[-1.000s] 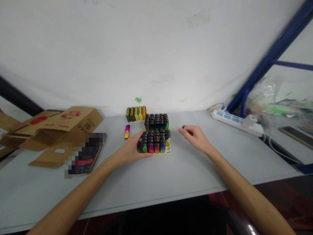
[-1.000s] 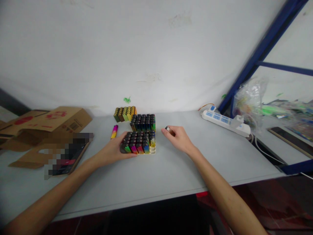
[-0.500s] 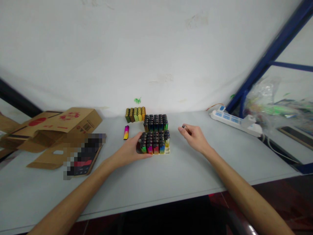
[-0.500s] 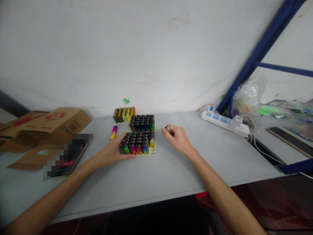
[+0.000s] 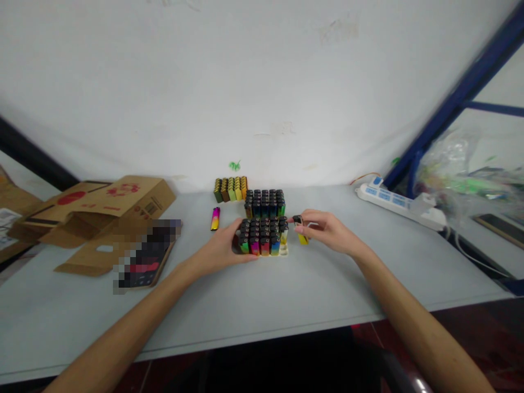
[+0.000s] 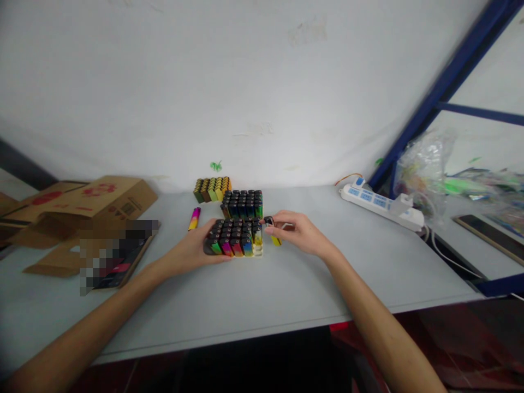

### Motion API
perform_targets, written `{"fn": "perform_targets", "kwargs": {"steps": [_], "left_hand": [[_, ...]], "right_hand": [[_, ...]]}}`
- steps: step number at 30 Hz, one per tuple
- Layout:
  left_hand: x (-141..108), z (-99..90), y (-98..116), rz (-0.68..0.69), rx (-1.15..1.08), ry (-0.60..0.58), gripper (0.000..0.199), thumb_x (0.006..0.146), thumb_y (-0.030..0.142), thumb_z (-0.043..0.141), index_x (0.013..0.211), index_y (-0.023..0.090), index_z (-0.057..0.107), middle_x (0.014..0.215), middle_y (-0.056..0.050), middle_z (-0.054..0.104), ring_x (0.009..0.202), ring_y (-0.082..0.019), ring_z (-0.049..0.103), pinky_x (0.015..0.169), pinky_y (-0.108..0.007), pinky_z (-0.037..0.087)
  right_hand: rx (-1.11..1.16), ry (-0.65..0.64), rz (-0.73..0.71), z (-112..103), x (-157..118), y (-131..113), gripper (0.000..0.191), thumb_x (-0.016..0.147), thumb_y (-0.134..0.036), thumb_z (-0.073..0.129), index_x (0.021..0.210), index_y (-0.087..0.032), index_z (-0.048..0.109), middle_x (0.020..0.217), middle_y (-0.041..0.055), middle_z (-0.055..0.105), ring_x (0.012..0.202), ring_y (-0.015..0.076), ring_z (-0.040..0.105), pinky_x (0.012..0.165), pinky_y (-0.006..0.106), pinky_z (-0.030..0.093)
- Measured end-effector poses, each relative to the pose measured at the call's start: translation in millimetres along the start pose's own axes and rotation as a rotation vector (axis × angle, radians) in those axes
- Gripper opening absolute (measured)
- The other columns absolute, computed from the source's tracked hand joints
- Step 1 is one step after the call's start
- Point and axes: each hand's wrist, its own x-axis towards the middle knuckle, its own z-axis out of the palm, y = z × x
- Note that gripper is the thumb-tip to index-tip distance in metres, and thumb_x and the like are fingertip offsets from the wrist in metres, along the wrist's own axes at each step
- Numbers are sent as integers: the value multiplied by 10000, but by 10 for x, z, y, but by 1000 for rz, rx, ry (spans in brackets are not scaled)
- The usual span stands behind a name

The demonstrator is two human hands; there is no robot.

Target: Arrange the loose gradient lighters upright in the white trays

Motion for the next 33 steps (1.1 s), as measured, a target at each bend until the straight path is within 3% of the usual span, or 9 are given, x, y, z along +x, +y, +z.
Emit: {"fn": "perform_targets", "kwargs": {"steps": [4,9,12,15,17,20,22,26,33], "left_hand": [[2,3,3,1,-30,2,659,720,546,844,1209,197,574,1160,-104,738,1046,-339,702,867,-443,582],[19,17,-7,-8,-19,7,680,703,539,863,1220,188,595,1139,-113,749,1037,-349,712,887,-464,587],[13,-17,-60,8,-64,-14,895,637,563,913,1377,199,564,1284,-141,717,1144,-371,692,960,-487,580],[-22,-106,-138,25,-187,-75,1132,623,598,922,1574,253,414,1537,-155,563,1271,-371,639,984,-459,583],[-47,-173,-176,57,-282,-55,940,807,678,752,1580,249,430,1599,-156,502,1329,-363,599,987,-445,579],[-53,-246,-185,77,-371,119,639,1037,654,358,1390,187,613,1409,-170,650,1267,-320,627,924,-412,584],[-32,-274,-176,3,-268,282,568,1057,602,337,1176,166,680,1160,-144,730,1046,-274,693,839,-376,576],[36,-308,-219,-130,198,497,305,961,479,568,943,186,648,902,-61,696,784,-209,649,778,-338,528],[155,-290,-435,-331,612,422,309,938,462,577,1073,185,562,1016,-109,661,871,-269,653,812,-375,539]], "right_hand": [[113,1,80,42,-13,29,400,827,-510,829,1039,-186,727,755,0,695,626,145,653,622,293,561],[141,48,104,192,16,90,443,745,-538,881,875,-208,614,682,9,750,606,185,724,651,338,604],[113,66,99,248,27,96,433,762,-556,858,855,-211,614,681,23,761,621,199,744,650,349,617],[94,71,78,262,23,91,393,787,-534,845,857,-204,645,714,29,769,645,195,756,653,337,624],[84,68,65,266,18,87,364,796,-512,842,862,-201,663,730,30,770,649,189,754,648,329,626],[61,56,41,276,15,81,328,807,-481,840,872,-202,679,748,29,768,650,181,746,637,319,622],[43,50,21,282,15,71,303,816,-455,837,871,-203,679,760,28,768,656,177,744,637,310,619],[-73,54,-33,277,16,37,230,849,-385,819,872,-203,680,811,34,773,698,173,740,668,302,613],[-234,-19,-26,286,25,-37,171,859,-246,826,901,-188,671,803,12,743,711,157,715,683,271,576]]}}
